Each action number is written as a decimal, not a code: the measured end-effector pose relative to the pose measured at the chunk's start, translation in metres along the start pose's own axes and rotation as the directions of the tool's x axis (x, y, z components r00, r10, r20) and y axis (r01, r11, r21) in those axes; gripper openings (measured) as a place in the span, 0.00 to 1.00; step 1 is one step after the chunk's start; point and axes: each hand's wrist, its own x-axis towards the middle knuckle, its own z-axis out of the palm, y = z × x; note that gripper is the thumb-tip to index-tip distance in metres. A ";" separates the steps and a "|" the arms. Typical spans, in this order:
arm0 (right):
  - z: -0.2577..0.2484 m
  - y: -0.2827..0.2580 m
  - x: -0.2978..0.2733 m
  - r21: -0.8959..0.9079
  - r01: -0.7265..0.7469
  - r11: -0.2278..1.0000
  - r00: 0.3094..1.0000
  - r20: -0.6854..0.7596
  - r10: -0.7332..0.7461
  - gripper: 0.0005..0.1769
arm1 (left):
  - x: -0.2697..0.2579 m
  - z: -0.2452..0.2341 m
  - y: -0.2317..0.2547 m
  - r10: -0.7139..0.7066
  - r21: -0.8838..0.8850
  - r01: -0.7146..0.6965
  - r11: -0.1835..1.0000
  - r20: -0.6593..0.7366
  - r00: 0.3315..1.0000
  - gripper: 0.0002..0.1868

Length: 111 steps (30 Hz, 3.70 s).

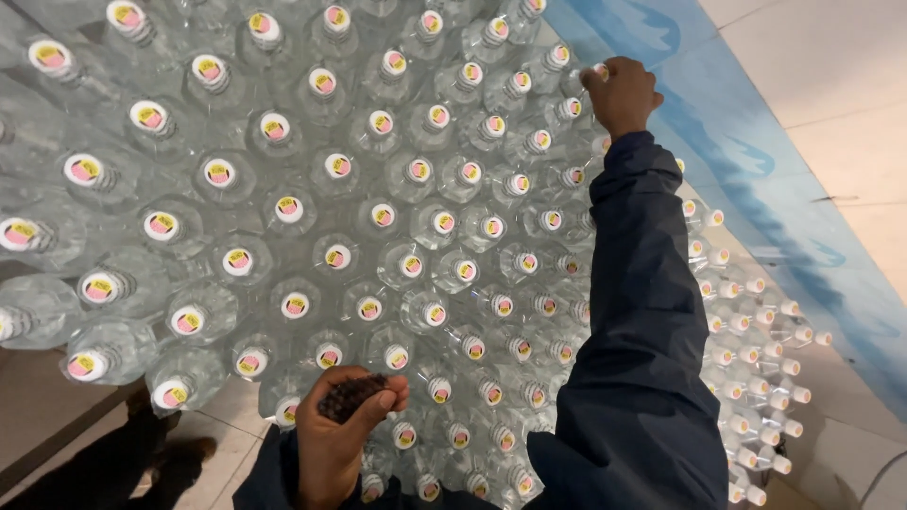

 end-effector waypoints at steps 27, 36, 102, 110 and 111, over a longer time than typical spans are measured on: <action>-0.194 -0.216 -0.353 0.849 0.103 0.518 0.890 0.154 -0.429 0.11 | -0.019 0.047 0.019 0.021 0.051 -0.031 0.998 0.176 0.984 0.17; -0.099 0.004 -0.147 0.039 0.172 0.984 0.925 -0.350 -0.148 0.20 | -0.009 0.035 0.013 -0.003 0.013 0.002 1.000 0.037 0.999 0.16; -0.074 0.062 -0.183 -0.153 0.080 0.985 0.984 -0.143 -0.103 0.32 | 0.003 0.039 0.001 -0.118 0.029 0.116 0.993 0.064 0.991 0.22; -0.058 0.040 -0.195 -0.147 0.046 0.988 0.984 -0.164 -0.070 0.25 | 0.004 0.038 0.003 -0.199 0.052 0.196 0.979 0.058 0.978 0.26; -0.052 0.040 -0.197 -0.189 0.047 0.981 0.978 -0.191 -0.083 0.24 | 0.004 0.038 0.003 -0.218 0.065 0.214 0.975 0.068 0.974 0.27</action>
